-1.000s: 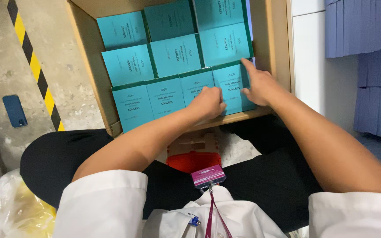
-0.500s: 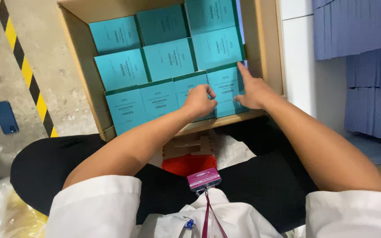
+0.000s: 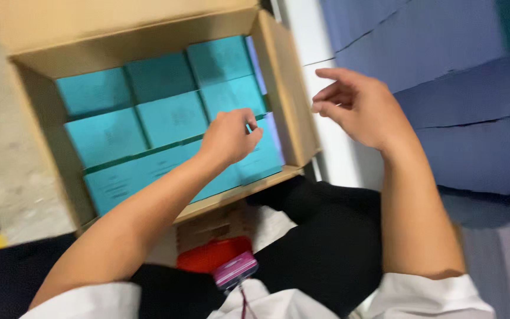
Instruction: The person organizes blue vouchers by hand, transferring them from a stack on a shelf into a cardboard box and arranging them into neat rows.
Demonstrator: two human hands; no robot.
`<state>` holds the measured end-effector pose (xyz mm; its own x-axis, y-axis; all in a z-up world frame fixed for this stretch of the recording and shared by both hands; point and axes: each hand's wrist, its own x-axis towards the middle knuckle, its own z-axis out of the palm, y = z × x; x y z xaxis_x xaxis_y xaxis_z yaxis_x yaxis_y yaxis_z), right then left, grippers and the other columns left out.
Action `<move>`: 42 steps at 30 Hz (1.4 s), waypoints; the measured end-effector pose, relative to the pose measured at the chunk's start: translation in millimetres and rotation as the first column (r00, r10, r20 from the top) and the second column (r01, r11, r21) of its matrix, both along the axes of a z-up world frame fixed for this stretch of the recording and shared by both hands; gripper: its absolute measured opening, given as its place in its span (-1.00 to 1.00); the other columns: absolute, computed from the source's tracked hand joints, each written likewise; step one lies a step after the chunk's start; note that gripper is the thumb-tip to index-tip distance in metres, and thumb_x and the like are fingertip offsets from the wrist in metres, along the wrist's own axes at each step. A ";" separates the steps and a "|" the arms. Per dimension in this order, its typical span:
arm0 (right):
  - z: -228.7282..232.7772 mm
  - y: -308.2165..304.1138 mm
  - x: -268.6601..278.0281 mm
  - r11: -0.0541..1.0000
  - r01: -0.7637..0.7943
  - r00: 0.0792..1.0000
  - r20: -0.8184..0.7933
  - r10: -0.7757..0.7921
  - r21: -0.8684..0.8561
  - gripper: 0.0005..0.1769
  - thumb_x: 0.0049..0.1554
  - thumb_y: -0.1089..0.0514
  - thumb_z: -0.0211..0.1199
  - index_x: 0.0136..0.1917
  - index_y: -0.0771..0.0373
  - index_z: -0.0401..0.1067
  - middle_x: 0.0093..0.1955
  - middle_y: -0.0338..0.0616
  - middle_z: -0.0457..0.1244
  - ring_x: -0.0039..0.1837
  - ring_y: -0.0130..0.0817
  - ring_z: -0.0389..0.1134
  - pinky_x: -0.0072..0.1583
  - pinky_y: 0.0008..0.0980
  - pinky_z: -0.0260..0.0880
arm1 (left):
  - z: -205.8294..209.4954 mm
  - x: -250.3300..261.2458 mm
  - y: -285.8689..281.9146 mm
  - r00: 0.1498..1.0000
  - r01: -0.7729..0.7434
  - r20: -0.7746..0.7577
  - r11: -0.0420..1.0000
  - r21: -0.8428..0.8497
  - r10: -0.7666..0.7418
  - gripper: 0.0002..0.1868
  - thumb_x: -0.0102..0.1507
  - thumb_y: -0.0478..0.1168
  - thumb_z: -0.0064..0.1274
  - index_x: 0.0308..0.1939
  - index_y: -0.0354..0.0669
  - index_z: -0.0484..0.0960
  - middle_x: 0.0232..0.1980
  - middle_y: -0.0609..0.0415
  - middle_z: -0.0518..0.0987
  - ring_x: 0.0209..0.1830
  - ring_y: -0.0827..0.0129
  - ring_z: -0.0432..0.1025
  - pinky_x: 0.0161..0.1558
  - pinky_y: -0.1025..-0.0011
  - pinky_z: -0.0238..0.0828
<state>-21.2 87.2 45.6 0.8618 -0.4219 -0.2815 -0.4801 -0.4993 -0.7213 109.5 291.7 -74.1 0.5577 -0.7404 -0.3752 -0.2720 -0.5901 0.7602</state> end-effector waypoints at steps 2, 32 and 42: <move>13.9 -12.5 -7.2 0.996 0.072 0.995 0.075 -0.067 -0.055 -0.45 0.15 0.18 0.37 0.40 0.26 0.40 0.02 -0.10 0.44 0.05 -0.40 0.50 0.10 -0.40 0.53 | 17.4 -3.8 -17.5 0.997 -0.003 -0.071 0.999 -0.034 0.001 -0.78 0.20 -0.09 0.15 -0.20 -0.15 0.64 -0.31 -0.13 0.71 -0.25 -0.01 0.61 -0.16 0.08 0.53; 8.2 -144.8 -82.1 0.534 0.654 0.757 0.455 -0.470 -0.536 -0.66 0.22 0.20 0.38 0.23 0.38 0.54 -0.13 -0.14 0.41 -0.14 -0.52 0.40 -0.05 -0.51 0.41 | 66.2 -93.9 -286.2 0.916 -0.127 -0.351 0.689 -0.714 -0.195 -0.51 0.19 -0.26 -0.02 0.20 -0.39 0.53 0.03 -0.20 0.61 -0.02 0.06 0.59 0.09 0.21 0.51; 7.7 -155.2 -87.8 0.453 0.611 0.791 0.486 -0.372 -0.649 -0.79 0.32 0.15 0.34 0.12 0.32 0.64 -0.09 -0.07 0.41 -0.12 -0.41 0.34 -0.10 -0.44 0.32 | 68.1 -101.0 -295.6 0.945 -0.093 -0.273 0.650 -0.754 -0.181 -0.35 0.17 -0.29 0.02 0.39 -0.12 0.40 0.17 -0.25 0.49 0.20 -0.07 0.42 0.18 0.15 0.42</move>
